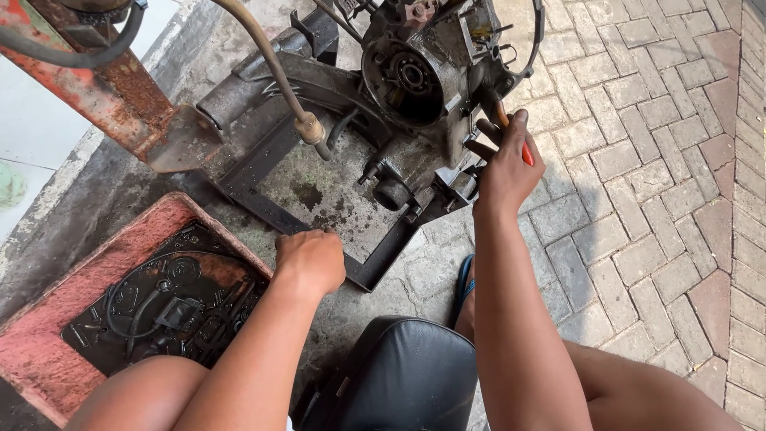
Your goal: Cleaning a disassembled motorcycle engine block using a brush, cleaning fluid, and a cloth.
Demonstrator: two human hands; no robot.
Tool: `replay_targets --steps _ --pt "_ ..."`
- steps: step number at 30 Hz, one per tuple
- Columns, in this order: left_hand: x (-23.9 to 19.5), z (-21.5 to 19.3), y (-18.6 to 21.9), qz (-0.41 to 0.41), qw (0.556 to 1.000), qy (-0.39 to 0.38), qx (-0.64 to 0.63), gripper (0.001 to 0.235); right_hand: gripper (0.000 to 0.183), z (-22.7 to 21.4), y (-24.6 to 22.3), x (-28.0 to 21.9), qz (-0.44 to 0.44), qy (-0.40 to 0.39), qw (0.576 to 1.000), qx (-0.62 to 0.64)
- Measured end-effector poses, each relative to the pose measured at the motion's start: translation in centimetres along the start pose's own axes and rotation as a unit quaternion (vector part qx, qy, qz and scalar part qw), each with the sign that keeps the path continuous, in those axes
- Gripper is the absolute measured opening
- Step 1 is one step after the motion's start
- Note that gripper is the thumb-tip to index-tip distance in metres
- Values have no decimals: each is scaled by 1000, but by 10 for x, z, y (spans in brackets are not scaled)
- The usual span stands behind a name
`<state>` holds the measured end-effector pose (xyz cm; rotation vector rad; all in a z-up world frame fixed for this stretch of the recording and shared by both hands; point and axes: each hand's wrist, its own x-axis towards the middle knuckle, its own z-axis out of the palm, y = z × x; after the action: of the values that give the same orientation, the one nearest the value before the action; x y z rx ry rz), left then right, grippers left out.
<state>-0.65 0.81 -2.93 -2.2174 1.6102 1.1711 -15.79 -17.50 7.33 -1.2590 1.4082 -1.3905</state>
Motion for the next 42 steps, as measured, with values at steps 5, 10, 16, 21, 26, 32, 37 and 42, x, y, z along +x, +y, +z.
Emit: replay_targets --steps 5,10,16,21,26,32,37,42 --pt "-6 -10 2 -1 1000 13 1 58 50 9 -14 -8 -34 9 999 -21" --pt "1 -12 2 2 1000 22 7 58 45 4 -11 -1 -31 0 1000 -7" --pt "-8 -14 1 10 1000 14 15 58 36 -13 5 1 -49 -27 998 -16" --pt "-15 -23 0 9 1000 11 10 58 33 -29 9 5 -66 2 998 15" --pt "-17 -18 -1 6 1000 0 19 57 36 -36 21 18 -18 -14 999 34" --pt "-12 -14 -2 0 999 -13 30 58 37 -37 18 21 26 -12 999 23" --pt "-5 -10 -5 -4 999 -13 39 58 39 -33 21 17 16 -5 998 54" --pt "-6 -24 -3 -5 999 -12 47 59 40 -22 35 13 8 -18 998 53"
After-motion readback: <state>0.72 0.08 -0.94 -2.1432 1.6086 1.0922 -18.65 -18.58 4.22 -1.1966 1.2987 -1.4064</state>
